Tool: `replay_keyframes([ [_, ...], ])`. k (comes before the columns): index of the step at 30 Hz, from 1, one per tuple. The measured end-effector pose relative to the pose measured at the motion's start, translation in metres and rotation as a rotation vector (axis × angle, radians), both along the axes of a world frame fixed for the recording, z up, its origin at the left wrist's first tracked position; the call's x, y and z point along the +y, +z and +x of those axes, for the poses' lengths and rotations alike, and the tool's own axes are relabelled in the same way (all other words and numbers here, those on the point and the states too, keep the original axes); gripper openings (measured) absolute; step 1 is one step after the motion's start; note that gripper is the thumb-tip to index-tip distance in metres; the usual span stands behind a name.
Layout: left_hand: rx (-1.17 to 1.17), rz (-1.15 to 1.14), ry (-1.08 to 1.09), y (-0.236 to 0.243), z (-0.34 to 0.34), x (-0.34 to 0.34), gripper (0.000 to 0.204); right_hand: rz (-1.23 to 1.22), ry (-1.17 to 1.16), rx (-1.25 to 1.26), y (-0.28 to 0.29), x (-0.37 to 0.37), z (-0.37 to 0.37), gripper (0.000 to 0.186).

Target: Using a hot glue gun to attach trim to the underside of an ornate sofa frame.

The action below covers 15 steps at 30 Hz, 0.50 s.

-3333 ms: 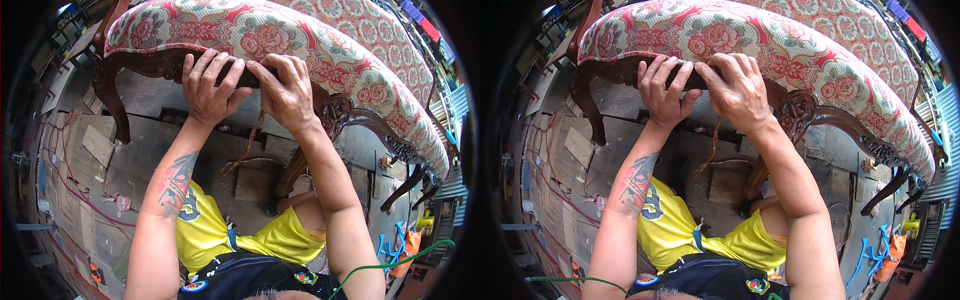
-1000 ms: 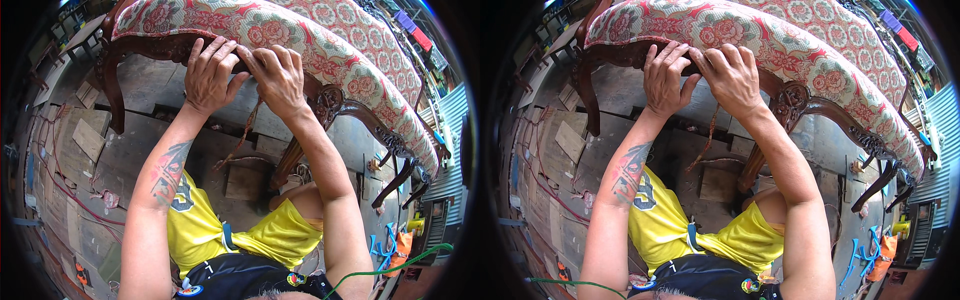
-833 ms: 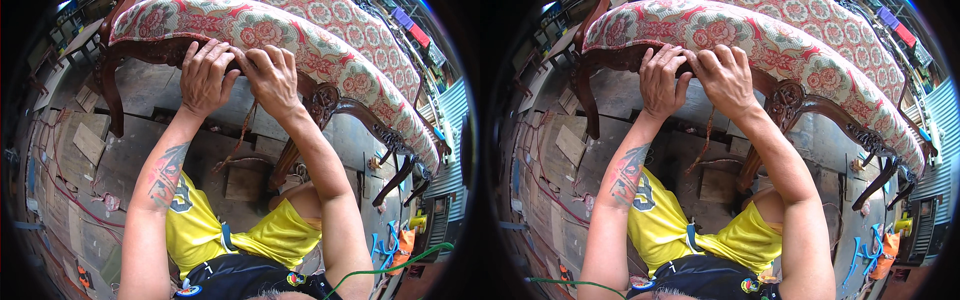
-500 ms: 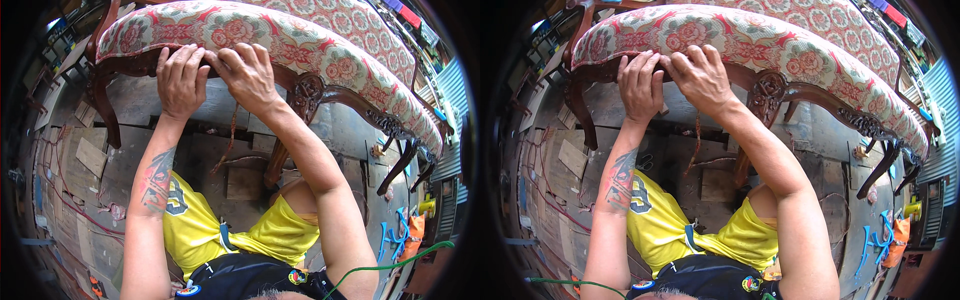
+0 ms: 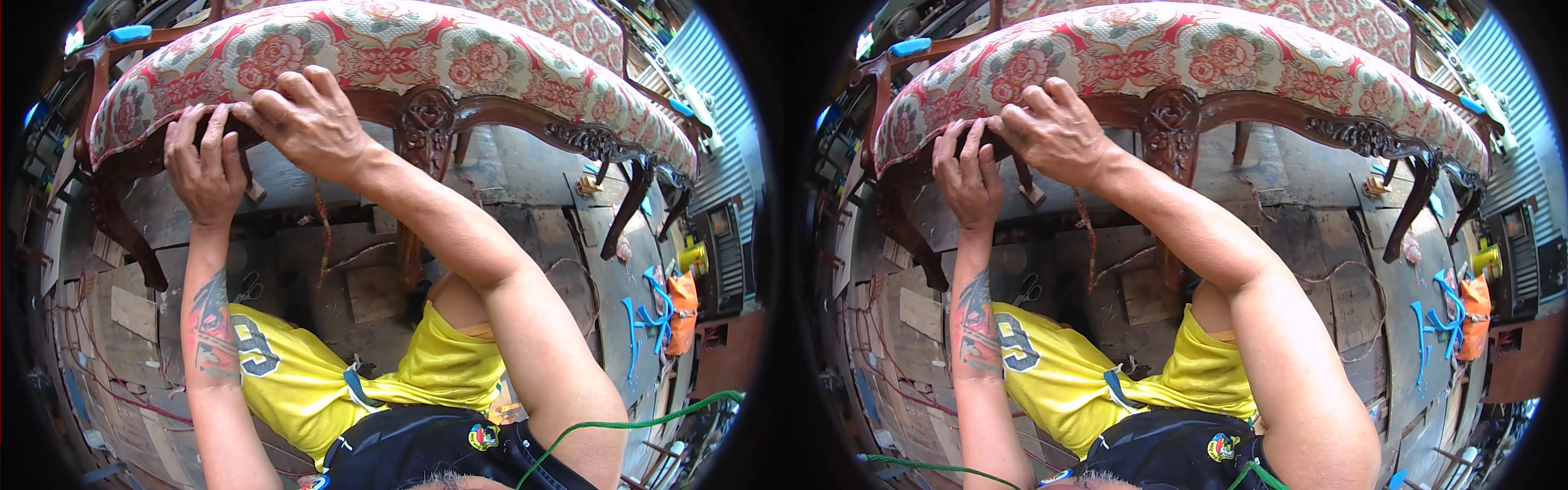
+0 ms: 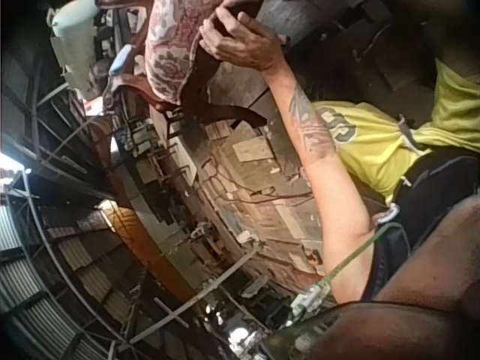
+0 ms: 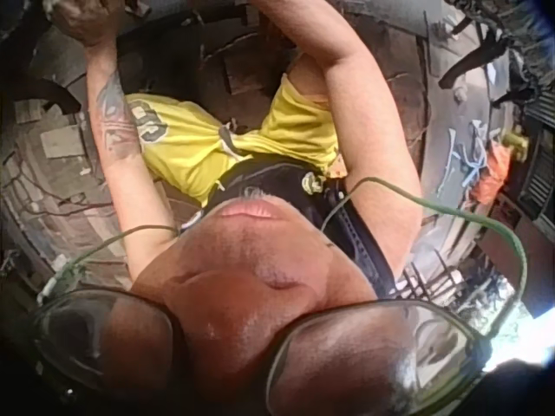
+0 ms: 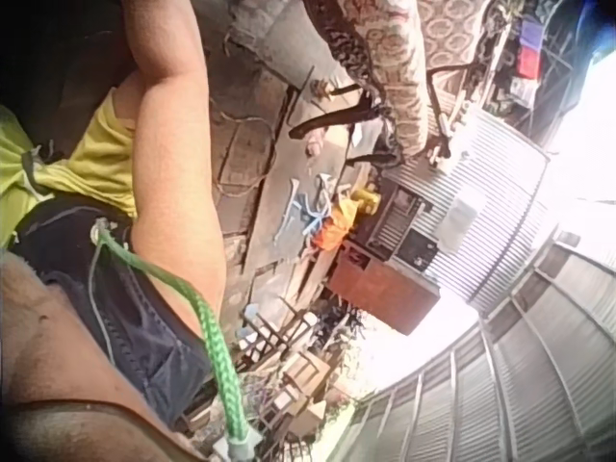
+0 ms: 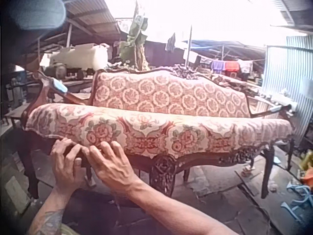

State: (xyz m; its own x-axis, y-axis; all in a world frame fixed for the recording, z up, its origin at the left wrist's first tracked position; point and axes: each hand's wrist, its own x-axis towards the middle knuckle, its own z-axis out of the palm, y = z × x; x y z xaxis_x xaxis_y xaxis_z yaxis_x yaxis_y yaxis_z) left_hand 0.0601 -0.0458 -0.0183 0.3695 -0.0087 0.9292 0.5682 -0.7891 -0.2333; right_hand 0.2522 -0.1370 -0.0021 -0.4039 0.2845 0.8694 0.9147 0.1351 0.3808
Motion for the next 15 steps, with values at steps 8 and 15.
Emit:
replay_keyframes([
  [8, 0.031, -0.010, 0.019, 0.001, -0.003, -0.003, 0.034, -0.072, -0.044, 0.014, -0.004, -0.003, -0.001, 0.043],
  [15, 0.077, -0.026, 0.064, 0.011, -0.005, -0.010, 0.036, 0.015, 0.050, 0.026, -0.002, 0.002, 0.000, 0.035],
])
